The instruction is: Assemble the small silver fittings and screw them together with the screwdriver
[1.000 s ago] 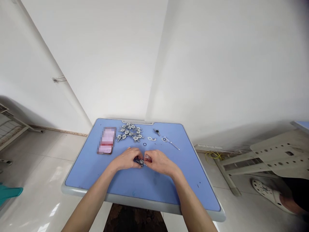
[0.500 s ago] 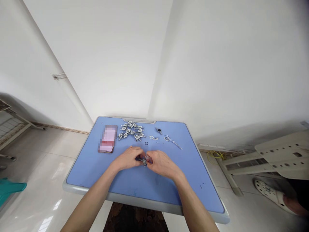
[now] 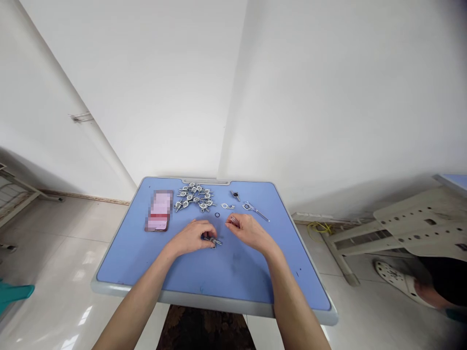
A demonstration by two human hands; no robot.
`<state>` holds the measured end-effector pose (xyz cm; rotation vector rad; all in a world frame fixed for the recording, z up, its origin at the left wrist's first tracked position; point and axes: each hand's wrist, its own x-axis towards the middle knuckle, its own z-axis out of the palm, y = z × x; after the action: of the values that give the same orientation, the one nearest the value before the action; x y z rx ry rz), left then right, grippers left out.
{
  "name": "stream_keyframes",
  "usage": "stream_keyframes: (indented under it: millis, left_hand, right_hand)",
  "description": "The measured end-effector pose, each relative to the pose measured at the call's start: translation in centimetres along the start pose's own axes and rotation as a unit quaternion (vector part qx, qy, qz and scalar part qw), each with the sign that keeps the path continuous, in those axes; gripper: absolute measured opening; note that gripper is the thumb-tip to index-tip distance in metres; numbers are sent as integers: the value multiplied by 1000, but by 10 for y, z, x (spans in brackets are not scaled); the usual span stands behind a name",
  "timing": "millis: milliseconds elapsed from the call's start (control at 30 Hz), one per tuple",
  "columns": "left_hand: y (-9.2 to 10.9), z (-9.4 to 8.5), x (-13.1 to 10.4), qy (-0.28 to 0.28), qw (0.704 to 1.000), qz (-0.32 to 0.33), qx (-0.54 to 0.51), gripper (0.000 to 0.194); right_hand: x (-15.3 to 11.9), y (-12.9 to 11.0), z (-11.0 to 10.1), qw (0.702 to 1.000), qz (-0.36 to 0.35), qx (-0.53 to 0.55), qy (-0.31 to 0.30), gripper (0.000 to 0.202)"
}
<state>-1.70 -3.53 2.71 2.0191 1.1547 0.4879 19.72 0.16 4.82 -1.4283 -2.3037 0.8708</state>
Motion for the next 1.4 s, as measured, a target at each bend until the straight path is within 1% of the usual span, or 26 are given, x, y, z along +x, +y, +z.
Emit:
stream_keyframes:
  millis: [100, 200, 333, 433, 600, 733, 1000, 1133, 1233, 1400]
  left_hand:
    - [-1, 0, 0, -4, 1000, 4, -12, 9]
    - [-2, 0, 1, -8, 1000, 11, -19, 8]
    - [-3, 1, 1, -6, 1000, 11, -23, 7]
    - [-6, 2, 2, -3, 1000, 9, -23, 7]
    - [-8, 3, 4, -3, 999, 7, -42, 6]
    - [-6, 2, 4, -2, 999, 5, -45, 6]
    - [-8, 1, 6, -9, 999, 9, -53, 6]
    - [-6, -1, 5, -16, 999, 10, -32, 6]
    - [-5, -3, 4, -20, 1000, 8, -20, 9]
    - [-7, -3, 4, -28, 999, -3, -30, 14]
  right_hand:
    - [2, 4, -1, 999, 1, 13, -30, 16]
    - [3, 2, 0, 996, -7, 13, -87, 14]
    - [2, -2, 1, 983, -3, 56, -172, 6]
    - [1, -6, 1, 977, 6, 63, -204, 6]
    - [3, -11, 5, 980, -1, 28, -197, 3]
    - [4, -10, 8, 981, -11, 13, -193, 7]
    - [5, -8, 8, 982, -13, 23, -190, 7]
    - [5, -10, 8, 982, -9, 23, -190, 5]
    - [4, -10, 8, 981, -4, 22, -191, 4]
    - [5, -9, 10, 981, -4, 23, -191, 3]
